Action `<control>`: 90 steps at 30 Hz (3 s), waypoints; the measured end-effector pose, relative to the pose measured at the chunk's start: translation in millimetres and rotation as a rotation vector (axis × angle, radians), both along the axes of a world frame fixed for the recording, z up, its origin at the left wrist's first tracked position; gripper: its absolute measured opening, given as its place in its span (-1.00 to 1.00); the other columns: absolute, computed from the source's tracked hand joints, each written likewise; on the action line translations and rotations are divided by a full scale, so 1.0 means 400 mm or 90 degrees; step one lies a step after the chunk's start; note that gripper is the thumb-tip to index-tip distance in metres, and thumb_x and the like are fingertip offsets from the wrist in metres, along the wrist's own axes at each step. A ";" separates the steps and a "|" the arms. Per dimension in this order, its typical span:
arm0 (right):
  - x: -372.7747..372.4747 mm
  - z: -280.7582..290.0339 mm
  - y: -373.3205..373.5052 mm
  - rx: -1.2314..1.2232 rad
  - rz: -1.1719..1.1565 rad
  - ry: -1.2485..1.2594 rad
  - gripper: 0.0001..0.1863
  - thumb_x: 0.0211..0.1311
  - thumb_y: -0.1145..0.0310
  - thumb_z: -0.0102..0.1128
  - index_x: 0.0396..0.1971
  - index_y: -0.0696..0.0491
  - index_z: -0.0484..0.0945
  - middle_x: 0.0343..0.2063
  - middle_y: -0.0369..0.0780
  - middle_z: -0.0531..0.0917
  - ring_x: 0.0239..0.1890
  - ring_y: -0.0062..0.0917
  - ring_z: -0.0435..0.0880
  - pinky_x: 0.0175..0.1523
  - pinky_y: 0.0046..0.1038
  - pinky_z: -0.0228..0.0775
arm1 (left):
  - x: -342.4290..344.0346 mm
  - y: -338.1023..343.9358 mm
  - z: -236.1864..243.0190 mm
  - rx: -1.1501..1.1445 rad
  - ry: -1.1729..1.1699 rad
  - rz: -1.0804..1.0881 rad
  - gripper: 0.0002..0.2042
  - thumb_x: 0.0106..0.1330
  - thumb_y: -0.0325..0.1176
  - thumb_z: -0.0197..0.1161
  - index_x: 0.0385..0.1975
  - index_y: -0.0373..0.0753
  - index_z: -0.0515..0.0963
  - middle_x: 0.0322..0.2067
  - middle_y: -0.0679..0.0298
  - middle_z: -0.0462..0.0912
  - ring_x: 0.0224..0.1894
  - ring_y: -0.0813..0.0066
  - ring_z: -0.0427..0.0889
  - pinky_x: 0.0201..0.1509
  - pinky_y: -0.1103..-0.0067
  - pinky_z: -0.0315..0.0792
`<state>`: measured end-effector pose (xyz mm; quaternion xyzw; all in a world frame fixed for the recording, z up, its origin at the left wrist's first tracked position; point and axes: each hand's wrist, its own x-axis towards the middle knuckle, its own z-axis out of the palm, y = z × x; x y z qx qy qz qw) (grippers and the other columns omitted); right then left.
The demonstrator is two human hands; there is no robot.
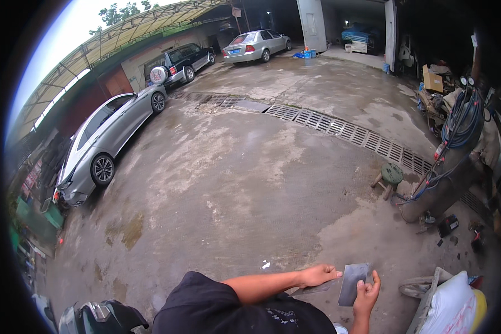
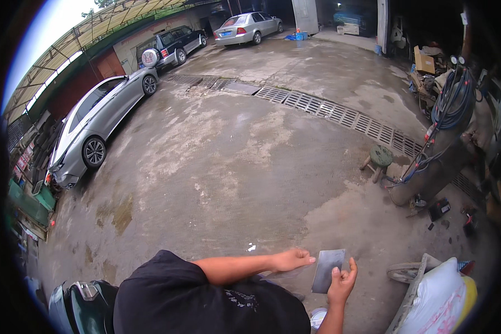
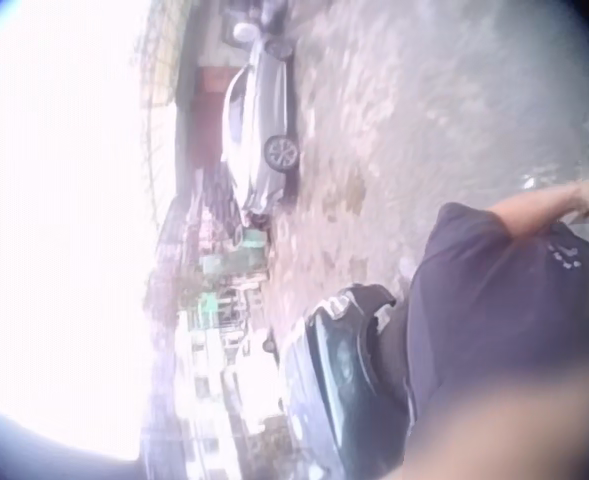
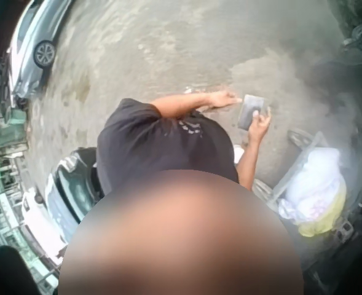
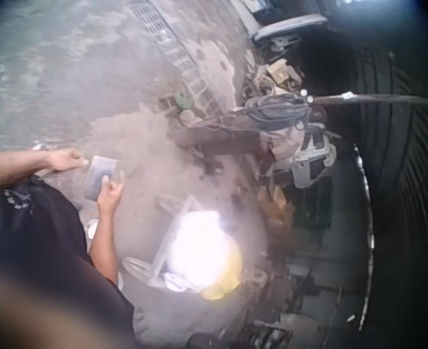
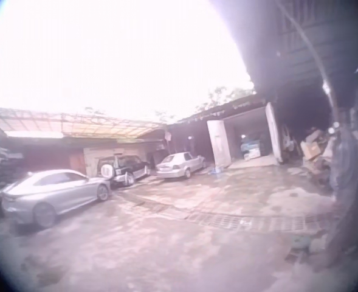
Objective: The person mixes a beige paste with a hardener in a bucket, then uses a metal spreader to apply the filler to a damaged area on the rear tailgate of a dark green pickup truck. The person repeatedly scoops filler and spreads it over the existing patch to build up the surface.
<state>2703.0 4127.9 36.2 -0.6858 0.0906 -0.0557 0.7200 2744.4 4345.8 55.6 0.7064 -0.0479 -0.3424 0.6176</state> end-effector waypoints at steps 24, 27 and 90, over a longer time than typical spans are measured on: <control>0.124 0.030 -0.040 -0.030 -0.462 0.171 -0.45 0.21 0.49 0.23 0.20 0.17 0.31 -0.46 -0.30 0.62 -0.40 -0.73 0.56 -0.23 -0.61 0.42 | 0.388 -0.435 -0.084 0.095 -0.492 -0.418 -0.72 0.35 -0.28 0.14 -0.54 -0.33 0.41 -0.59 -0.14 0.54 -0.49 -0.20 0.55 -0.45 0.17 0.41; 0.102 0.042 -0.009 -0.083 -0.583 0.171 -0.47 0.19 0.48 0.24 0.17 0.15 0.35 -0.48 -0.25 0.65 -0.44 -0.65 0.62 -0.26 -0.56 0.47 | 0.368 -0.470 -0.082 0.072 -0.518 -0.450 -0.71 0.36 -0.28 0.13 -0.56 -0.33 0.40 -0.60 -0.14 0.53 -0.50 -0.19 0.55 -0.47 0.18 0.41; -0.567 -1.661 -0.283 -0.402 -0.819 0.670 -0.16 -0.08 0.46 0.31 0.31 0.01 0.20 0.02 -0.08 0.48 0.08 -0.12 0.41 0.24 -0.24 0.28 | 0.095 -1.003 -1.367 -0.079 -0.285 -0.829 -0.76 0.46 -0.30 0.05 -0.24 -0.38 0.54 -0.53 0.47 0.46 -0.43 0.75 0.28 -0.36 0.71 0.25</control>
